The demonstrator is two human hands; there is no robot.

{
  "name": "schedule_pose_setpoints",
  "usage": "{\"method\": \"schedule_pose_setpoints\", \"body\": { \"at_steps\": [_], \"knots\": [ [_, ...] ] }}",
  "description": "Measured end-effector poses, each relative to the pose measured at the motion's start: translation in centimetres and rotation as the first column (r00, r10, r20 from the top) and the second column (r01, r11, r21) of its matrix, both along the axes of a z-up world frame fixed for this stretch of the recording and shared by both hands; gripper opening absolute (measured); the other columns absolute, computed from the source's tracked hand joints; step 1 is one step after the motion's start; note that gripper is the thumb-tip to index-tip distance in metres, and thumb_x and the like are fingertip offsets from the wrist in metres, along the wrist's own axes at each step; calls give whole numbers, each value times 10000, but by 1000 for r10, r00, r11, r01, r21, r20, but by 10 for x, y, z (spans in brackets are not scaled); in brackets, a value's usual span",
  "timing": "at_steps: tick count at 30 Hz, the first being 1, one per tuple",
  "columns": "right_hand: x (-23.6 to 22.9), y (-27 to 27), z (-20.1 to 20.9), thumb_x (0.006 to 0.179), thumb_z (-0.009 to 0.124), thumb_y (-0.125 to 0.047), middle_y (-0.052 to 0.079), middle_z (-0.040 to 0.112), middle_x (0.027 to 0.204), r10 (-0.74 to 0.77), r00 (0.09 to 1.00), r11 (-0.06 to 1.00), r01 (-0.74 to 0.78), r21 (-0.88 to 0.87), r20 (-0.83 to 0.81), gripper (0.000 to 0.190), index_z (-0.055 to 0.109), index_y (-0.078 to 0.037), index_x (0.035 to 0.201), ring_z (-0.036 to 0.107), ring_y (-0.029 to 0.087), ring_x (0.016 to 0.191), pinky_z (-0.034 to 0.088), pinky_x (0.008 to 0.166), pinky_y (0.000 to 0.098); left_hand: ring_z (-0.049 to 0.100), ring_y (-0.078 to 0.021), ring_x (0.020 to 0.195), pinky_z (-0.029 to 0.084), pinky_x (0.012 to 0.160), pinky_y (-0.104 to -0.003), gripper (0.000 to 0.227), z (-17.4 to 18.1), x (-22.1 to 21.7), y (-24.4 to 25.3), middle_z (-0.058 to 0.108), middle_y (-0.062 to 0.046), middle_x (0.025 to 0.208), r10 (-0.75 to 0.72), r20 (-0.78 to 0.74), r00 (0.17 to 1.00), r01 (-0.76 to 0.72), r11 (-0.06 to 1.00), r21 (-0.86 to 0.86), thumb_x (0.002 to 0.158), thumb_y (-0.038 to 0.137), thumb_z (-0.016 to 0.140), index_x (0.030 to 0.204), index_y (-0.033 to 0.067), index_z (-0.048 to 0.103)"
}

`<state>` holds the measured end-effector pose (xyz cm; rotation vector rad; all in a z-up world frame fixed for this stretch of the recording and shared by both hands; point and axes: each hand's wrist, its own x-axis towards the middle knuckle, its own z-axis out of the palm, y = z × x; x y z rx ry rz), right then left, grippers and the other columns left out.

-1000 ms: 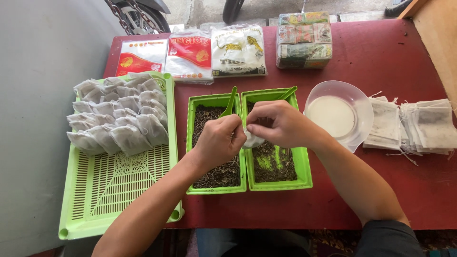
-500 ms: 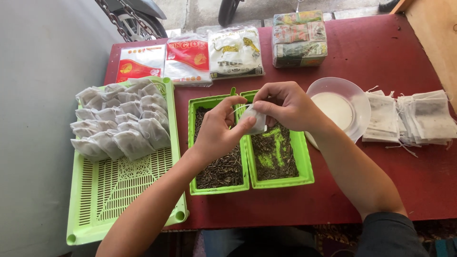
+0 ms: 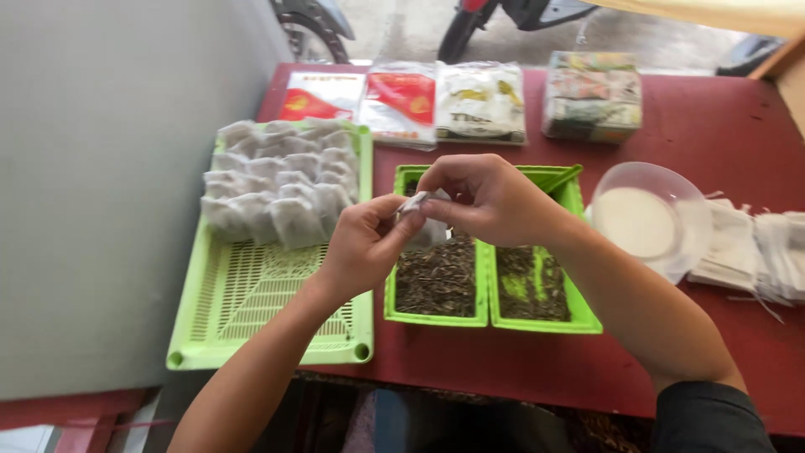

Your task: Filling empty tea bags with tea leaves using a spoon and organizing them in a tray

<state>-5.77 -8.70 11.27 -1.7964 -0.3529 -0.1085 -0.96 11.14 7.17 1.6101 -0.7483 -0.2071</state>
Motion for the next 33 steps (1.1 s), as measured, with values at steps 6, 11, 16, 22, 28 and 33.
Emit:
{"method": "schedule_pose_setpoints", "body": {
  "at_steps": [6, 11, 16, 22, 28, 33],
  "knots": [
    [27, 59, 12, 905, 767, -135, 54, 522, 607, 61, 995, 991, -51, -125, 73, 109, 716, -39, 909, 560, 119, 557, 482, 488, 274, 400, -27, 456, 354, 461, -187, 72, 1, 10, 64, 410, 49, 468, 157, 110, 981, -160, 987, 20, 948, 148, 727, 920, 132, 792],
    [62, 105, -8, 898, 751, -151, 49, 552, 599, 141, 985, 981, -125, -150, 96, 105, 699, -62, 880, 624, 142, 539, 495, 503, 274, 415, -64, 490, 382, 500, -241, 96, 4, 22, 115, 372, 28, 489, 256, 267, 929, -289, 953, 92, 959, 139, 701, 929, 120, 790],
    [111, 152, -48, 900, 719, -205, 42, 596, 585, 224, 972, 955, -204, -217, 72, 135, 657, -105, 834, 716, 165, 547, 525, 500, 276, 476, -196, 563, 435, 586, -368, 125, -26, 48, 167, 382, -97, 571, 343, 383, 857, -419, 899, 132, 975, 166, 696, 924, 70, 759],
    [158, 201, -96, 862, 697, -179, 84, 652, 726, 267, 959, 850, -187, -493, 97, 129, 615, -91, 816, 703, 345, 748, 531, 652, 469, 628, -264, 646, 491, 653, -442, 153, -73, 79, 203, 612, -115, 636, 500, 228, 836, -547, 722, 423, 934, 214, 656, 893, 117, 768],
    [180, 218, -126, 871, 660, -173, 155, 605, 737, 282, 953, 804, -173, -568, 109, 155, 565, -71, 804, 663, 428, 769, 493, 666, 532, 679, -477, 972, 483, 867, -626, 362, -71, 85, 212, 715, -205, 885, 513, 189, 837, -506, 598, 622, 907, 186, 614, 1245, 58, 590],
    [185, 219, -136, 884, 662, -188, 178, 613, 906, 260, 942, 762, -64, -645, 213, 152, 570, -88, 949, 666, 505, 775, 563, 675, 598, 695, -432, 937, 536, 811, -529, 72, -90, 84, 206, 707, -149, 821, 385, 225, 895, -443, 722, 530, 824, 149, 633, 860, 106, 679]
  ]
}}
